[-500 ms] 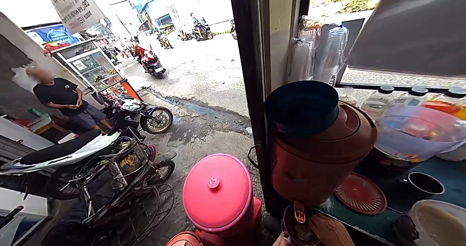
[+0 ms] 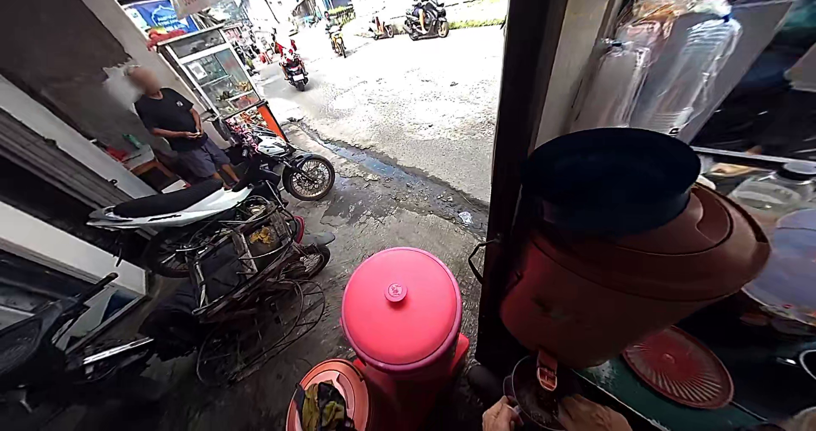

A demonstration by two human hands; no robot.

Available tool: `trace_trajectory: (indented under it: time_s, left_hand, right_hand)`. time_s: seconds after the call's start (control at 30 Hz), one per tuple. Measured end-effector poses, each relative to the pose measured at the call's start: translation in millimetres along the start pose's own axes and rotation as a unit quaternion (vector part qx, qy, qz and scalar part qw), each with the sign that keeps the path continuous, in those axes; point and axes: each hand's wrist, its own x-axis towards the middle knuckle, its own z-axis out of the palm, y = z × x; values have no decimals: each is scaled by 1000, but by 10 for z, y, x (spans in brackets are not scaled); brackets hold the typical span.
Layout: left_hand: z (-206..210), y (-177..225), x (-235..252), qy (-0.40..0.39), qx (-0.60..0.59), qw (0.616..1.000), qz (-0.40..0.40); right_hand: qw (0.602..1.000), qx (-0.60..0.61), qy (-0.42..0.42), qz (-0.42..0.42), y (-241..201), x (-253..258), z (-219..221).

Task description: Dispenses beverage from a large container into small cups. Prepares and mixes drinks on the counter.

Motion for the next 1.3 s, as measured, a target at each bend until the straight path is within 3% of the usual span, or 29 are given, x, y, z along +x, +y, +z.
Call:
trace_trajectory:
  time_s: [0.1,0.2,0.3,0.47,0.57,0.63,0.73,0.87,0.97,1.07,1.17,1.23,1.3]
  left_hand:
    - [13,-47,17,4,5,1000,1]
    - [28,-54,25,13,6,1000,8]
    - [55,-19,19,12,-3,1000,0]
    - [60,16,-4,13,-12,1000,-17]
    - [76,71,-48,8,-22,999,-31]
    - [73,124,-72,12,-29,999,-31]
    - [95,8,-13,16,-34,999,-15]
    - [94,-57,7,13,-11,1000,-1]
    - [91,-26,1,19,-13,1000,-2]
    - [99,-12,9,20,-24,999,-6]
    - [100,-82,39,22,-29,999,-7]
    - [93,-105,61,25,-27,999,-5]
    - [83,-90,60,21,-25,999,-1]
  right_hand:
    - [997,30,3,-76,174,23,179]
    - [994,77,76,-8,232,114,201]
    - [993,31,112,31,195,128,181]
    - [996,16,21,-80,168,9,190]
    - [995,82,54,-15,203,60,177]
    - [988,72,134,17,260,157,290]
    - [997,32,49,43,146,60,98]
    - [995,29,46,-80,286,37,344]
    - [992,73,103,-6,246,85,262]
    - [995,63,23,74,-1,-22,-197]
    - [997,-27,68,-13,197,54,241]
    - [998,-6,15,-64,251,79,303]
    - [996,56,42,-48,274,110,307]
